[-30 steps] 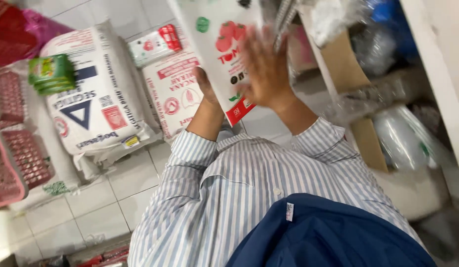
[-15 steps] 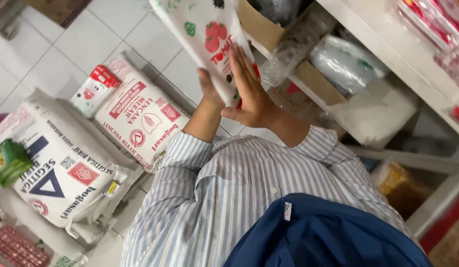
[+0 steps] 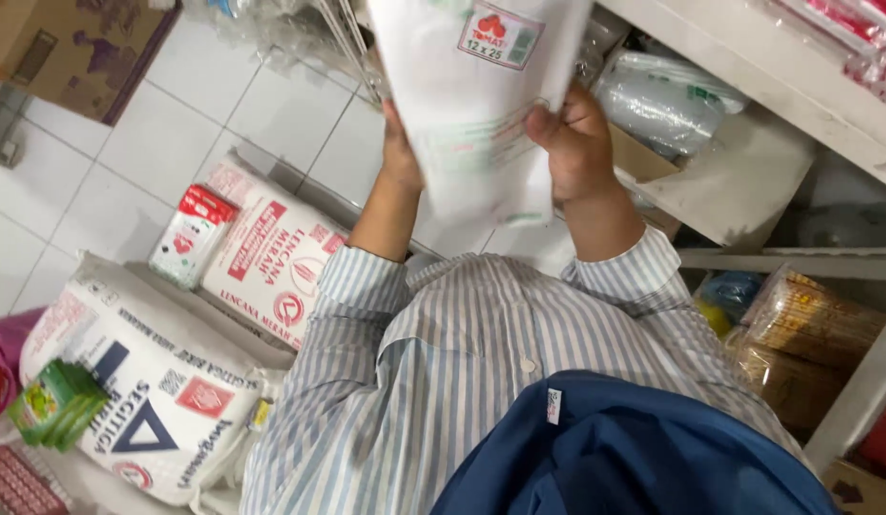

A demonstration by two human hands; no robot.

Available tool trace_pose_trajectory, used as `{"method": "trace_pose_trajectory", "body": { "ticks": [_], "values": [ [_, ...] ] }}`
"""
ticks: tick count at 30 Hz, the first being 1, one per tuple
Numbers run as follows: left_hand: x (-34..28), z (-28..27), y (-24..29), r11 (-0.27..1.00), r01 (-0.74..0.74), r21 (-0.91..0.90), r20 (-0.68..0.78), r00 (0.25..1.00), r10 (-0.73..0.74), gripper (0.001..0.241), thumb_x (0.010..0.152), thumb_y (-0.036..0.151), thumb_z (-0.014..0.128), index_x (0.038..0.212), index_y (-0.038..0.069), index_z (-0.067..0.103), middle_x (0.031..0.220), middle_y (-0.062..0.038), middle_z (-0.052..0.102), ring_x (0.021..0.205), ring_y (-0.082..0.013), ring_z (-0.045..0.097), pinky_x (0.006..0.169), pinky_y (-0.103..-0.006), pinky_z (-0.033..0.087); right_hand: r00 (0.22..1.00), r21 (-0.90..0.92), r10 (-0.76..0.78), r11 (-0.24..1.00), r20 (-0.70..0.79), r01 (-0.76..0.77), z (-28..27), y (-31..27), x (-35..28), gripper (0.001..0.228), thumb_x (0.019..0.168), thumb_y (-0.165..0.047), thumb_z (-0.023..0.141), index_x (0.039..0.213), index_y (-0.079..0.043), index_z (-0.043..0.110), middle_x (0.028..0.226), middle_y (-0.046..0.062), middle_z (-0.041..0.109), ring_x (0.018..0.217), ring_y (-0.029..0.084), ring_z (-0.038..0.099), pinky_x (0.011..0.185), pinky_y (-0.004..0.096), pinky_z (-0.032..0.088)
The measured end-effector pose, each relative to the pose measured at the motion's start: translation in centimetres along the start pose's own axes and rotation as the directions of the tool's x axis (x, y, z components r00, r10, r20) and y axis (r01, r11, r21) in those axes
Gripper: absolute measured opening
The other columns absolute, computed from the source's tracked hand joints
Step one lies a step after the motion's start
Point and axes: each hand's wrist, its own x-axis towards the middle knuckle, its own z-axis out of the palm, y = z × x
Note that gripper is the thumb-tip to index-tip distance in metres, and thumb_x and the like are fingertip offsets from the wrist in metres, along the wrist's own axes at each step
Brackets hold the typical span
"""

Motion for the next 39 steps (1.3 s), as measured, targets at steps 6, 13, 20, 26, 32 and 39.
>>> {"method": "trace_pose_trajectory", "body": {
  "ticks": [6, 13, 20, 26, 32, 39],
  "values": [
    [0.8, -2.5, -0.5, 0.951, -0.050, -0.304, -0.197, 0.980, -0.011, 0.117, 0.081, 0.091, 0.035, 0.166, 0.017, 0.008, 0.169, -0.011, 0.023, 0.153, -0.0292, 0.033, 0.129, -0.0474, 0.030, 0.990, -0.342, 0.009, 0.938, -0.140, -0.057, 2.3, 3.3, 5.1, 0.037, 0.113, -0.021, 0.064, 0.141, 0.002, 0.056, 0.131, 0.010, 0.069, 0.114, 0.017, 0.065, 0.107, 0.034, 0.053],
    [0.1, -5.1, 1.8, 0.846, 0.087, -0.525, -0.015, 0.994, -0.111, 0.124, 0.086, 0.096, 0.026, 0.168, 0.003, 0.016, 0.167, -0.023, 0.031, 0.151, -0.0381, 0.040, 0.128, -0.0509, 0.035, 0.956, -0.996, -0.290, -0.084, 0.039, 0.015, 6.3, 4.2, 7.1, 0.063, 0.110, -0.033, 0.066, 0.156, 0.004, 0.042, 0.153, 0.031, 0.046, 0.140, 0.042, 0.045, 0.121, 0.051, 0.035],
    [-0.8, -9.7, -0.7, 0.960, 0.151, -0.237, 0.012, 0.988, -0.152, 0.118, 0.080, 0.091, 0.034, 0.166, 0.011, 0.014, 0.170, -0.013, 0.029, 0.156, -0.0293, 0.039, 0.128, -0.0482, 0.034, 0.940, -0.933, -0.100, -0.198, 0.325, 0.301, 8.0, 8.1, 10.6, 0.072, 0.100, -0.055, 0.055, 0.157, -0.011, 0.047, 0.165, 0.019, 0.032, 0.153, 0.044, 0.029, 0.125, 0.066, 0.012],
    [-2.8, -12.4, 1.1, 0.857, 0.310, -0.411, 0.069, 0.948, -0.309, 0.121, 0.088, 0.091, 0.040, 0.166, 0.000, 0.021, 0.164, -0.027, 0.037, 0.147, -0.0408, 0.046, 0.125, -0.0553, 0.037, 0.977, -0.991, -0.213, -0.132, 0.009, -0.020, 4.1, 8.4, 12.4, 0.068, 0.115, -0.051, 0.053, 0.164, -0.005, 0.041, 0.170, 0.024, 0.027, 0.160, 0.046, 0.018, 0.133, 0.063, 0.008],
    [-0.3, -11.2, 4.0, 0.795, 0.150, -0.588, 0.106, 0.988, -0.108, 0.106, 0.092, 0.083, 0.044, 0.162, 0.004, 0.030, 0.161, -0.027, 0.042, 0.148, -0.0417, 0.046, 0.123, -0.0540, 0.039, 0.904, -0.904, 0.069, -0.052, 0.421, 0.425, 10.7, 15.2, 6.9, 0.091, 0.106, -0.070, 0.044, 0.163, -0.002, 0.030, 0.169, 0.025, 0.016, 0.158, 0.044, 0.009, 0.127, 0.066, 0.006],
    [-1.4, -11.0, 7.0, 0.836, 0.000, -0.548, -0.291, 0.937, -0.191, 0.094, 0.102, 0.067, 0.042, 0.169, 0.004, 0.020, 0.167, -0.026, 0.030, 0.148, -0.0445, 0.040, 0.125, -0.0572, 0.036, 0.995, -0.987, -0.090, -0.158, 0.039, 0.024, 7.1, 12.6, 8.1, 0.085, 0.106, -0.067, 0.038, 0.168, -0.008, 0.029, 0.173, 0.022, 0.014, 0.162, 0.045, 0.005, 0.131, 0.065, 0.004]
  ]
}}
